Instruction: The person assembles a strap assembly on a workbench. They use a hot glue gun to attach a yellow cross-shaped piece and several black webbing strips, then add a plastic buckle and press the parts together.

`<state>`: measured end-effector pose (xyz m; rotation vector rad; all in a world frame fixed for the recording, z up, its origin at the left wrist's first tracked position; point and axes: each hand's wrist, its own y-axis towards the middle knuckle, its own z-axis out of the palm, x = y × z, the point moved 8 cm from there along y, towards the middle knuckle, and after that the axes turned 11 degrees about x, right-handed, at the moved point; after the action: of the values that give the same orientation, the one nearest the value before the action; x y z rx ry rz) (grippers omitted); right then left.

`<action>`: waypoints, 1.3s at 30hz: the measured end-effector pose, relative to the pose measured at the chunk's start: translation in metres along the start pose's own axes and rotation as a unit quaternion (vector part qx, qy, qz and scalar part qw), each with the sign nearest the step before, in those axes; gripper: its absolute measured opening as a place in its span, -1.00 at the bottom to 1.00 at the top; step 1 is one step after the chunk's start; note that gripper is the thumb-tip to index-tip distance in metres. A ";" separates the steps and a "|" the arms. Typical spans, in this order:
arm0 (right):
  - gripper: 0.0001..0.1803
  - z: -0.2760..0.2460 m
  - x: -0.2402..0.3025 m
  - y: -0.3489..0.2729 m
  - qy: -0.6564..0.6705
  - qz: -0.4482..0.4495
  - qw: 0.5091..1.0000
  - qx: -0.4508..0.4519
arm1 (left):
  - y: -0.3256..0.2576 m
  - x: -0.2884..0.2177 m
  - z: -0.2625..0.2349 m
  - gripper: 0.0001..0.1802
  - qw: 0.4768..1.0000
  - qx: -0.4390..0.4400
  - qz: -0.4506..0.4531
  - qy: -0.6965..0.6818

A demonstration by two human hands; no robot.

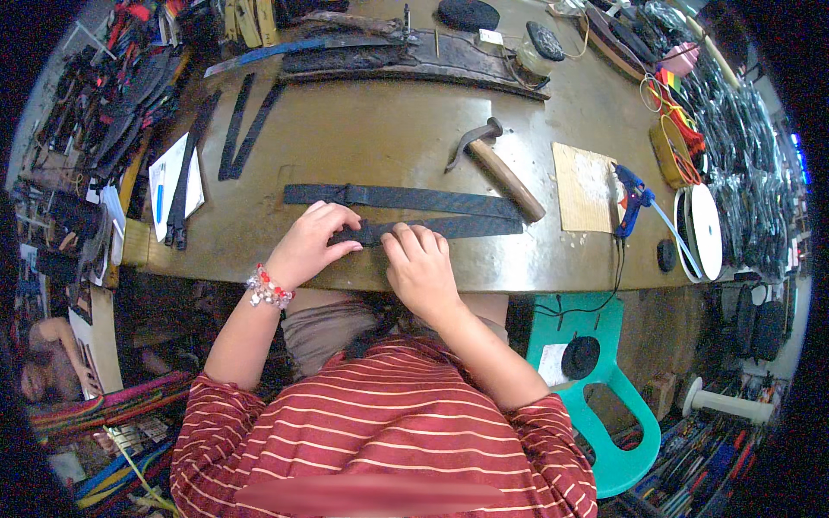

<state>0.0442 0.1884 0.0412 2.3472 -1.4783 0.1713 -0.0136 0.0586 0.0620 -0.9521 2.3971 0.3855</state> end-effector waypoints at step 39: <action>-0.37 -0.025 -0.004 -0.038 0.134 0.187 0.957 0.177 | -0.040 -0.009 0.025 -0.72 0.989 -0.145 -0.006 0.032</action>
<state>0.0785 0.2156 0.0540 2.1501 -1.8530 0.8817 0.0288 0.0461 0.0442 -1.1186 2.4333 0.7257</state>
